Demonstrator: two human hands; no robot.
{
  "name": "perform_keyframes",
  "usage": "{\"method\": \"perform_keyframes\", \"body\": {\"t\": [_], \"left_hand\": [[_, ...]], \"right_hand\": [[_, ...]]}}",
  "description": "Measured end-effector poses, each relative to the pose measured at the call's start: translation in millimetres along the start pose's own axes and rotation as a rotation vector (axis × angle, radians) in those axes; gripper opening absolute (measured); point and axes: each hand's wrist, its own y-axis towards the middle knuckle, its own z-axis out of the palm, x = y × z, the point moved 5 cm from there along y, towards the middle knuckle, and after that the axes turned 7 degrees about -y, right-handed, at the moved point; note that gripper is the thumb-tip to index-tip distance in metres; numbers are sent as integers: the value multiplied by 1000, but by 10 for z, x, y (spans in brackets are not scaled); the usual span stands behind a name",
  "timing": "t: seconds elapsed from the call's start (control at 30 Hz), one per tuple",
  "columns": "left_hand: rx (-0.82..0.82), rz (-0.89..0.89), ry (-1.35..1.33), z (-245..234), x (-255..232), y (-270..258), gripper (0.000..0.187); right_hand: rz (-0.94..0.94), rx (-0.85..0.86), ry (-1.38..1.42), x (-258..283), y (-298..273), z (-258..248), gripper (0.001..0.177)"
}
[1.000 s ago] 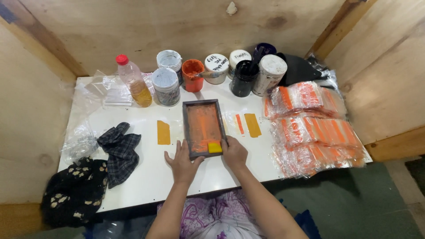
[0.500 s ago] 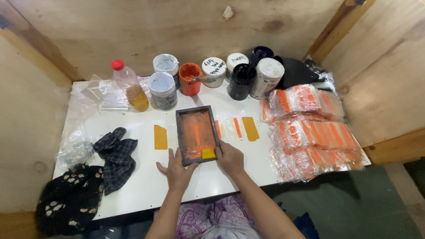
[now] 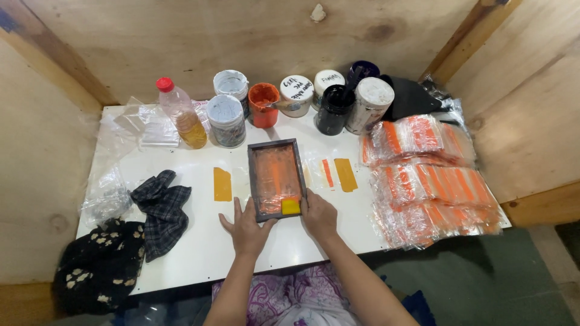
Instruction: The person uses a yellow sponge to spread orange paint evenly across a rectangular screen. They then use a dark cloth to wipe the paint from several small rectangular plastic pieces laid out on the table.
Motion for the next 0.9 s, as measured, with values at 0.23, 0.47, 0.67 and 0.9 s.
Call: {"method": "perform_keyframes", "body": {"t": [0.23,0.47,0.67,0.9], "left_hand": [[-7,24,-8,-72,-88,-40,77],[-25,41,9,-45,-30,-34,78],[-40,47,-3,-64,-53,-46,80],[-41,33,4,-70,-61,-40,79]], "right_hand": [[-39,-48,-58,-28,-16,77,28],[-41,-46,-59,-71,-42,150,30],[-49,-73,-79,-79,-39,185,30],[-45,-59,-63,-61,-30,168,32]]}}
